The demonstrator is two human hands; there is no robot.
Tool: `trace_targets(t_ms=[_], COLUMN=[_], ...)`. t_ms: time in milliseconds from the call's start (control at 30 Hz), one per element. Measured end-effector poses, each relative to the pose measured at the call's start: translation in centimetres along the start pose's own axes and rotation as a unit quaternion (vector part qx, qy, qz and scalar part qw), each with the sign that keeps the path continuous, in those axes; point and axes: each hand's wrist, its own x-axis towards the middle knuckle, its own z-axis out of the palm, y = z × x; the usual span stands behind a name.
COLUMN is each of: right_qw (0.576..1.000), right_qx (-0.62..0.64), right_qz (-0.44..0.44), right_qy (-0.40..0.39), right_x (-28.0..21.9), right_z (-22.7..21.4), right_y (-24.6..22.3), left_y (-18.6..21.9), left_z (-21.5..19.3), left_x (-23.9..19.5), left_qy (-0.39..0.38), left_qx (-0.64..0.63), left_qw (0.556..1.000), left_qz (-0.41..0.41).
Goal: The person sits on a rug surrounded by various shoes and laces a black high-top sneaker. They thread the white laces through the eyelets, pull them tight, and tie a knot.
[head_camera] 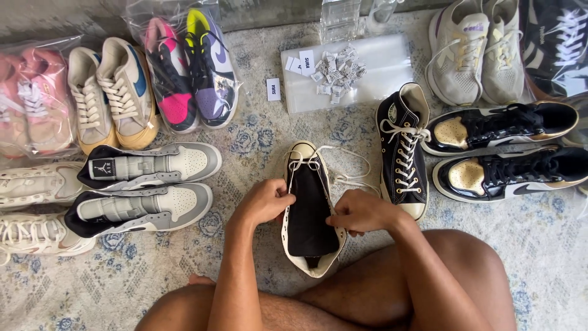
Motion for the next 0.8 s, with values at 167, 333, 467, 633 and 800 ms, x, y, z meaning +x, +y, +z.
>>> trace_targets(t_ms=[167,333,467,633,800], right_qw=[0.998,0.991,0.978,0.955,0.920], right_qx=[0.034,0.054,0.081,0.245,0.337], right_qz=[-0.013,0.009,-0.032,-0.062,-0.030], right_qy=[0.055,0.122,0.190,0.154,0.196], right_x=[2.7,4.6,5.3,1.1,2.3], right_z=[2.3,4.7,6.8,6.6,6.9], right_y=[1.6,2.6,3.5,0.9,3.8], left_y=[-0.5,0.4,-0.1,1.2,4.0], left_z=[2.0,3.0,3.9,4.7,6.2], left_x=[-0.2,-1.0,-0.7,-4.7,-10.6], left_qy=[0.022,0.056,0.080,0.104,0.088], left_qx=[0.090,0.083,0.114,0.120,0.047], left_qw=[0.996,0.995,0.990,0.986,0.995], left_qz=[-0.009,-0.004,0.017,0.043,0.019])
